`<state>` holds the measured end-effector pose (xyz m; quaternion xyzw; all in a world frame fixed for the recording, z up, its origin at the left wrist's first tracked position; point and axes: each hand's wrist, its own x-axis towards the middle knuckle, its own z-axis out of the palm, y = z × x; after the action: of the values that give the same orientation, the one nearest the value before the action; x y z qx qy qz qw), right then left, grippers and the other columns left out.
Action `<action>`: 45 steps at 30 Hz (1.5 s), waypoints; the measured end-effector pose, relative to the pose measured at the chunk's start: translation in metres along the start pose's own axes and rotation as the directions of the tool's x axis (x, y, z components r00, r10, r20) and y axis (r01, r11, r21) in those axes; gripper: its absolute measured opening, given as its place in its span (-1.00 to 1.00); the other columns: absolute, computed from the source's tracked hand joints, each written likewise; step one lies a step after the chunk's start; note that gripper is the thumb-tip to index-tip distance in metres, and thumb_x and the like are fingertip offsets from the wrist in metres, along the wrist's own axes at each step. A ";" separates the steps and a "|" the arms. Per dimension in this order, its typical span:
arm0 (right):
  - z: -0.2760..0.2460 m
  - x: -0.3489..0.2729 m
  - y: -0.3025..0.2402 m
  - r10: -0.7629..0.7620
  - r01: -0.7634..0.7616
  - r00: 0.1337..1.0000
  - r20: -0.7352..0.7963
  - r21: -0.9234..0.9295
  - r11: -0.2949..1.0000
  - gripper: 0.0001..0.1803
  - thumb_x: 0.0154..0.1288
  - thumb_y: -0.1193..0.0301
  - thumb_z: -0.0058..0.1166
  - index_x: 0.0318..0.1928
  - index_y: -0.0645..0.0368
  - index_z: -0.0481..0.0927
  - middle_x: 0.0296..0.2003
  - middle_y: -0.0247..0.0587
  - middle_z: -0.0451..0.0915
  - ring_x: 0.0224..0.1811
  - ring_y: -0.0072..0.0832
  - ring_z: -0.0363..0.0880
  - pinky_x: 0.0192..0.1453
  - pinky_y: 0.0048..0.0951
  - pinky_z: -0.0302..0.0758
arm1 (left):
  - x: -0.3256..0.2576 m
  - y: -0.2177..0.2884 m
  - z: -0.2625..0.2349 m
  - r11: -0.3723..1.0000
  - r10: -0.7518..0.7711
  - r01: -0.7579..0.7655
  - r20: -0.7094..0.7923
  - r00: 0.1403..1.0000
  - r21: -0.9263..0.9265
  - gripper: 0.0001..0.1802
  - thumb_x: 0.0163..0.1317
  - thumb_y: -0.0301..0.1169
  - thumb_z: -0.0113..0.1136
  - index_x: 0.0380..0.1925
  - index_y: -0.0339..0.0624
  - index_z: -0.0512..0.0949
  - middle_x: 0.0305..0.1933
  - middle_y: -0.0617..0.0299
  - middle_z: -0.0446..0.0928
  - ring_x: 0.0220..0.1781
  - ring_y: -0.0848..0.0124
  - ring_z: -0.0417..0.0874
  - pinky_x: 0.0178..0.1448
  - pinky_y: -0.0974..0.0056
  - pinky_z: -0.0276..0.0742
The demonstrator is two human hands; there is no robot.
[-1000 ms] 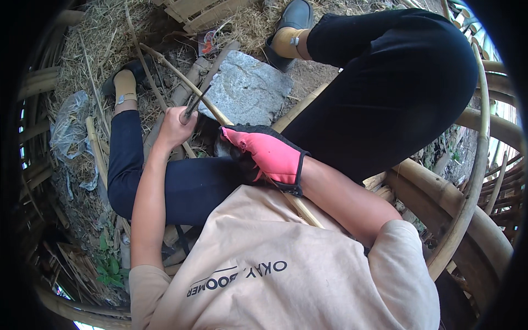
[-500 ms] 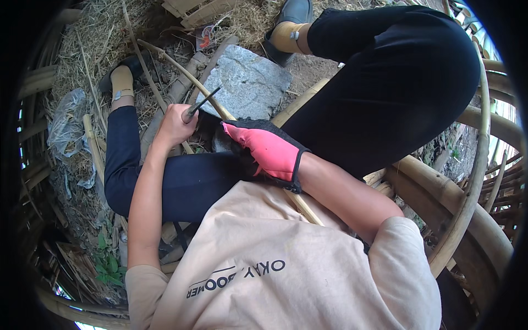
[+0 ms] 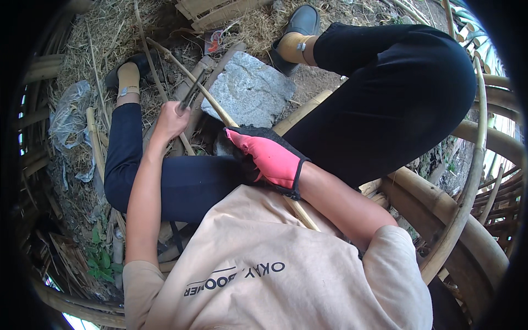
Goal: The person shaves a thin bamboo stick using a knife while sitting on a bamboo structure.
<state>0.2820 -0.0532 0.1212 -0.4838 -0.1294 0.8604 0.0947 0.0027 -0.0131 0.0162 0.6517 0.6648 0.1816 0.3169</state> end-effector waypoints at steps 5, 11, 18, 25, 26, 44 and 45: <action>0.006 -0.002 0.000 0.034 -0.032 0.999 -0.036 0.041 0.999 -0.58 0.48 0.10 -0.01 0.22 -0.01 0.48 -0.56 -0.64 0.26 -0.64 -0.78 0.14 -0.56 -0.67 0.10 | -0.003 -0.015 -0.004 0.995 0.069 -0.071 0.032 0.997 0.063 -0.79 0.07 -0.46 0.13 -0.63 -0.38 0.42 -0.65 -0.16 0.39 -0.60 -0.02 0.51 -0.44 0.05 0.35; -0.005 0.004 0.001 0.032 -0.034 0.998 0.045 0.057 0.998 -0.71 0.49 0.09 -0.02 0.02 -0.07 0.54 -0.56 -0.65 0.27 -0.67 -0.77 0.12 -0.61 -0.67 0.07 | -0.016 0.028 0.006 0.953 0.302 -0.298 0.123 0.945 -0.052 -0.72 0.13 -0.46 0.15 -0.65 -0.36 0.34 -0.68 -0.09 0.30 -0.64 -0.02 0.29 -0.48 0.09 0.27; -0.003 0.006 0.004 0.053 -0.053 0.999 -0.005 0.065 0.996 -0.74 0.49 0.09 -0.03 0.00 -0.10 0.54 -0.57 -0.67 0.29 -0.67 -0.79 0.13 -0.60 -0.65 0.06 | -0.004 -0.002 -0.003 0.985 0.144 -0.145 0.021 0.989 0.094 -0.66 0.15 -0.42 0.21 -0.66 -0.39 0.33 -0.69 -0.14 0.28 -0.64 -0.02 0.28 -0.49 0.09 0.24; 0.003 0.002 -0.004 0.072 -0.073 0.996 -0.058 -0.024 0.997 -0.70 0.48 0.08 -0.02 0.02 -0.07 0.57 -0.55 -0.67 0.35 -0.64 -0.77 0.19 -0.56 -0.65 0.15 | -0.022 0.032 0.004 0.981 0.189 -0.192 0.139 0.972 0.013 -0.81 0.07 -0.47 0.11 -0.62 -0.37 0.40 -0.59 -0.22 0.40 -0.43 -0.21 0.50 -0.40 0.03 0.39; 0.012 -0.006 -0.009 0.070 -0.078 0.990 -0.124 -0.061 0.995 -0.69 0.48 0.04 -0.03 -0.03 -0.08 0.59 -0.53 -0.66 0.37 -0.60 -0.78 0.22 -0.52 -0.63 0.20 | -0.019 0.027 0.005 0.990 0.137 -0.141 0.109 0.985 0.025 -0.81 0.07 -0.46 0.10 -0.61 -0.36 0.41 -0.59 -0.22 0.40 -0.42 -0.22 0.49 -0.39 0.03 0.39; -0.008 0.011 0.009 0.072 -0.070 0.997 -0.031 0.067 0.995 -0.65 0.44 0.05 0.04 0.05 -0.04 0.57 -0.56 -0.65 0.35 -0.65 -0.77 0.22 -0.58 -0.64 0.17 | -0.013 0.018 0.002 0.996 -0.061 0.061 0.006 0.998 0.064 -0.70 0.19 -0.35 0.15 -0.57 -0.40 0.47 -0.60 -0.20 0.43 -0.45 -0.18 0.55 -0.39 0.06 0.41; -0.007 0.011 0.008 0.074 -0.071 0.997 -0.036 0.072 0.995 -0.65 0.44 0.05 0.04 0.05 -0.04 0.57 -0.56 -0.65 0.35 -0.65 -0.77 0.22 -0.58 -0.64 0.17 | -0.017 0.022 0.005 0.999 0.024 -0.025 0.035 0.999 0.037 -0.67 0.20 -0.35 0.17 -0.61 -0.40 0.43 -0.64 -0.16 0.36 -0.55 -0.07 0.41 -0.43 0.09 0.35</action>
<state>0.2820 -0.0567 0.1063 -0.5010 -0.0795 0.8578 0.0830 0.0213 -0.0285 0.0298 0.6686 0.6545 0.1619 0.3137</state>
